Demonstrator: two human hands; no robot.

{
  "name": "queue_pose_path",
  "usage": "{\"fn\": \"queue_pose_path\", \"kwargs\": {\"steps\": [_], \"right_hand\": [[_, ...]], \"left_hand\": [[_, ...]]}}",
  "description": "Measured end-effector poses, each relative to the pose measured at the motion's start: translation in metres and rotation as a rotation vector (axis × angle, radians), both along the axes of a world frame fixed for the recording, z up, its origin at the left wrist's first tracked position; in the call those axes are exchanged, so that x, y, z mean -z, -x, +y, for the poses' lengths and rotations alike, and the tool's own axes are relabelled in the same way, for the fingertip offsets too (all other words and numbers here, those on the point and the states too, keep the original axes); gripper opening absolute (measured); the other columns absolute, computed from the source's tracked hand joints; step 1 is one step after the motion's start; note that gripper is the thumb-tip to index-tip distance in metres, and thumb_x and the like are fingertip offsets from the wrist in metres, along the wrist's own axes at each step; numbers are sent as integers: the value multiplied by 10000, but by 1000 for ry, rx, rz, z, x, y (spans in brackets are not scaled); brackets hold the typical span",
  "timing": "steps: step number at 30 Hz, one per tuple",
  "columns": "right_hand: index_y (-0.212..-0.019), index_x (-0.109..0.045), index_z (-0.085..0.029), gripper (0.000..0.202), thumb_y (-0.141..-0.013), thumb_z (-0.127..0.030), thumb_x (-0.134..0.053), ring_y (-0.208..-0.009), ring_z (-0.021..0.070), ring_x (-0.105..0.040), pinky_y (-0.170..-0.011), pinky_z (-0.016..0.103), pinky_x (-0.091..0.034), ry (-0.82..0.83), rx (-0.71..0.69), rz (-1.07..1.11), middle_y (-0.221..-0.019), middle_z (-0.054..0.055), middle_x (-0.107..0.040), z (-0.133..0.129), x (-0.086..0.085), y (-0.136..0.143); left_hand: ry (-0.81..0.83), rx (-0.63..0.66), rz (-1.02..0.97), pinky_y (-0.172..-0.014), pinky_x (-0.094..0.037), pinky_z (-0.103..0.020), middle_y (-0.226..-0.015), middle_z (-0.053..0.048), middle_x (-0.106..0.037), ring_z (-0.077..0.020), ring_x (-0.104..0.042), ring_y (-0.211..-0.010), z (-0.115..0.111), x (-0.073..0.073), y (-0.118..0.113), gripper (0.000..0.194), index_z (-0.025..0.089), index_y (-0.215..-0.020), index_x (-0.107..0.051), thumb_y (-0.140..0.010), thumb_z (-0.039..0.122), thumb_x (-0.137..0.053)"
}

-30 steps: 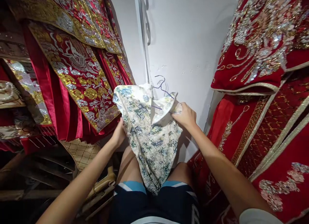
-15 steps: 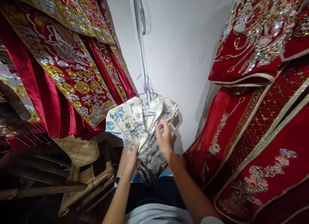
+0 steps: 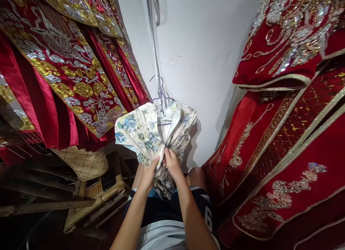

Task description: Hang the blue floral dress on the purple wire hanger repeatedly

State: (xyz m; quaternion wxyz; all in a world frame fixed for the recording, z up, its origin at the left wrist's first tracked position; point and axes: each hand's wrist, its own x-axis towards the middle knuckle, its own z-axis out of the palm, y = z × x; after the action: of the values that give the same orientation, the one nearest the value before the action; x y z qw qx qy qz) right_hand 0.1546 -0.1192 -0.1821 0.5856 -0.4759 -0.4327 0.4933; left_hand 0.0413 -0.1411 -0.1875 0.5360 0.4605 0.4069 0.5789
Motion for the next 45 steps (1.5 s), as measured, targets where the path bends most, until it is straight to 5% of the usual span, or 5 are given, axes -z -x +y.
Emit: {"fn": "queue_pose_path", "kwargs": {"steps": [11,21,33,40,45], "right_hand": [[-659,-579,-191,376,-713,-534,-724,-468,92,-359,-473,252,-262,-32,-119,18,-505,-55,-458,-30,-32,-19],[-611,-620,-170,184,-647,-313,-730,-420,76,-373,-425,222,-261,-47,-102,83,-450,-55,-489,-16,-46,-11],[-636,-649,-138,90,-673,-215,-678,-392,40,-334,-371,190,-194,-241,79,175,-444,-68,-468,65,-177,-21],[-676,-621,-176,118,-681,-280,-677,-391,52,-283,-395,209,-201,-379,37,177,-425,-99,-393,49,-164,-22],[-659,-573,-205,135,-731,-278,-661,-432,75,-299,-439,231,-224,-430,102,0,-468,-87,-386,58,-165,-28]], "left_hand": [[-235,-797,345,-1080,-399,-472,-1315,-152,-510,-306,-501,-1262,4,14,37,503,194,-1248,-492,-844,412,-697],[-628,-266,497,-777,-487,-303,-862,-42,-620,-188,-612,-834,18,5,-6,61,192,-929,-614,-928,218,-559],[-545,59,1195,-651,-400,-298,-771,-37,-580,-208,-570,-706,21,-15,11,163,198,-794,-595,-833,46,-552],[-871,-132,780,-807,-483,-320,-1032,-68,-636,-177,-591,-821,65,-112,21,442,229,-1413,-491,-973,229,-535],[-1031,-125,896,-779,-455,-305,-907,-58,-651,-190,-591,-819,96,-191,1,206,167,-1082,-683,-975,266,-537]]}}
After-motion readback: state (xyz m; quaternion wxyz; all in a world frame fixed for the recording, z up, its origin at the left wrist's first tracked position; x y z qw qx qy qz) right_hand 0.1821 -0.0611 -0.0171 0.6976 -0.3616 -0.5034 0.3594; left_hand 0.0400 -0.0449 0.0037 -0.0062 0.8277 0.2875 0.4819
